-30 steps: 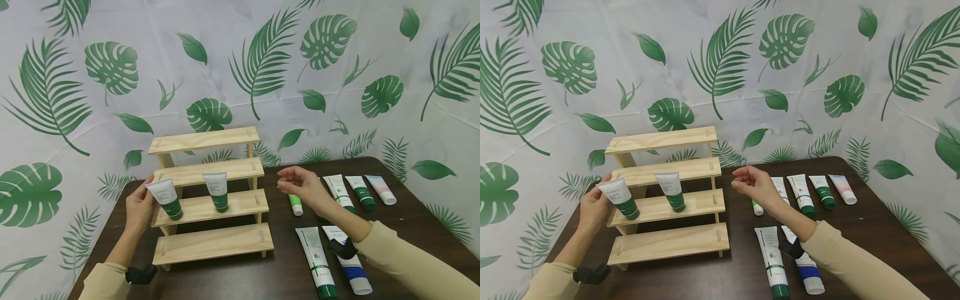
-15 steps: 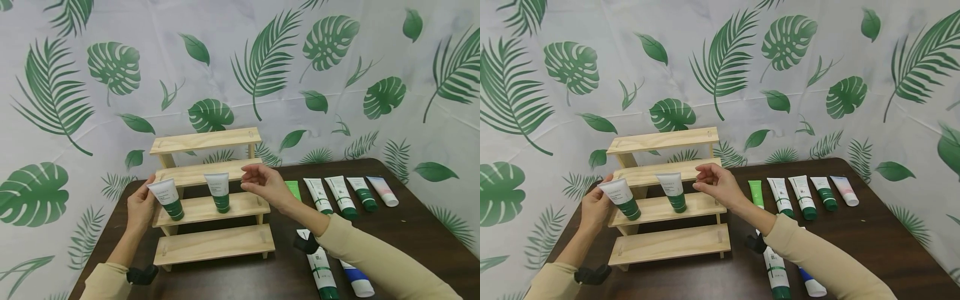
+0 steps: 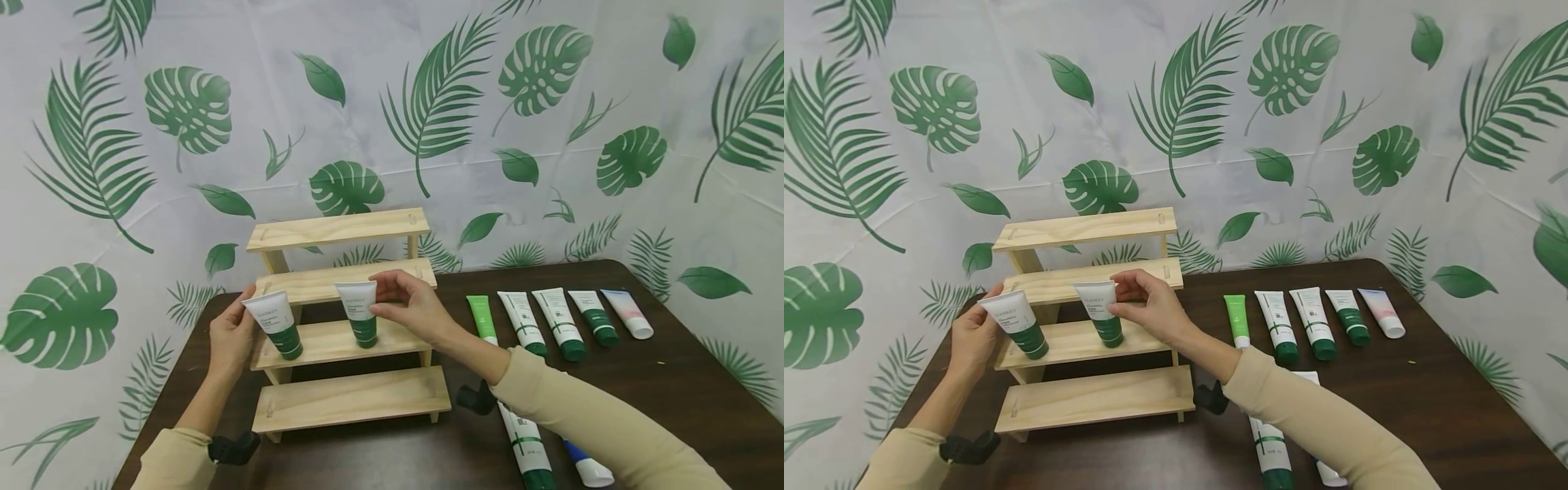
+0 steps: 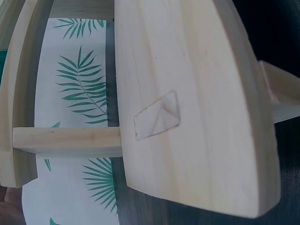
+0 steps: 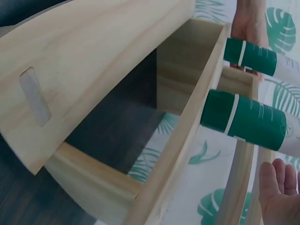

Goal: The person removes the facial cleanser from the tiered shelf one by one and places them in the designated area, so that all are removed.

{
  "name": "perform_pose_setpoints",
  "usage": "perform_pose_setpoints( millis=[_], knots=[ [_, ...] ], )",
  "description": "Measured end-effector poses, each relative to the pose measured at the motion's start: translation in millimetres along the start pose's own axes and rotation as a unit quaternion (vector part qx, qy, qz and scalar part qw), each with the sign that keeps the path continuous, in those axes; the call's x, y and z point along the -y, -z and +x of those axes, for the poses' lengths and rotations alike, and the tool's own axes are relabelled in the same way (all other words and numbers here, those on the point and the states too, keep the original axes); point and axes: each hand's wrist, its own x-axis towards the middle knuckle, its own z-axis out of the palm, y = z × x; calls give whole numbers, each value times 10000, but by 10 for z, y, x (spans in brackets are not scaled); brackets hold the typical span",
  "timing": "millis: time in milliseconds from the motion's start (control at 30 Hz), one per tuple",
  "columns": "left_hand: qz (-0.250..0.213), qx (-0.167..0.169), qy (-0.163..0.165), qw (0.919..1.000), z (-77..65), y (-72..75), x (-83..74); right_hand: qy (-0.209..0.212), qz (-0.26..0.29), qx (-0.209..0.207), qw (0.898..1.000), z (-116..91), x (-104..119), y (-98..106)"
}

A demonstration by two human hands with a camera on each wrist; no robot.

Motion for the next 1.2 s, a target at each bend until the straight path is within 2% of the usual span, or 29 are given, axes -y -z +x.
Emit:
perform_pose_setpoints(
  millis=[467,767,967,1200],
  knots=[
    [-36,62,12,10000,12,-25,-30,135,-306,-184,9993,-6,-7,-45],
    [-20,54,19,10000,16,-26,-21,126,-223,-381,9989,-15,-3,-31],
    [-24,0,-5,10000,17,-19,-17,-21,-255,-691,9973,-90,107,141],
    [70,-49,42,10000,13,0,-12,-456,-230,-1130,9923,-291,170,543]
  ],
)
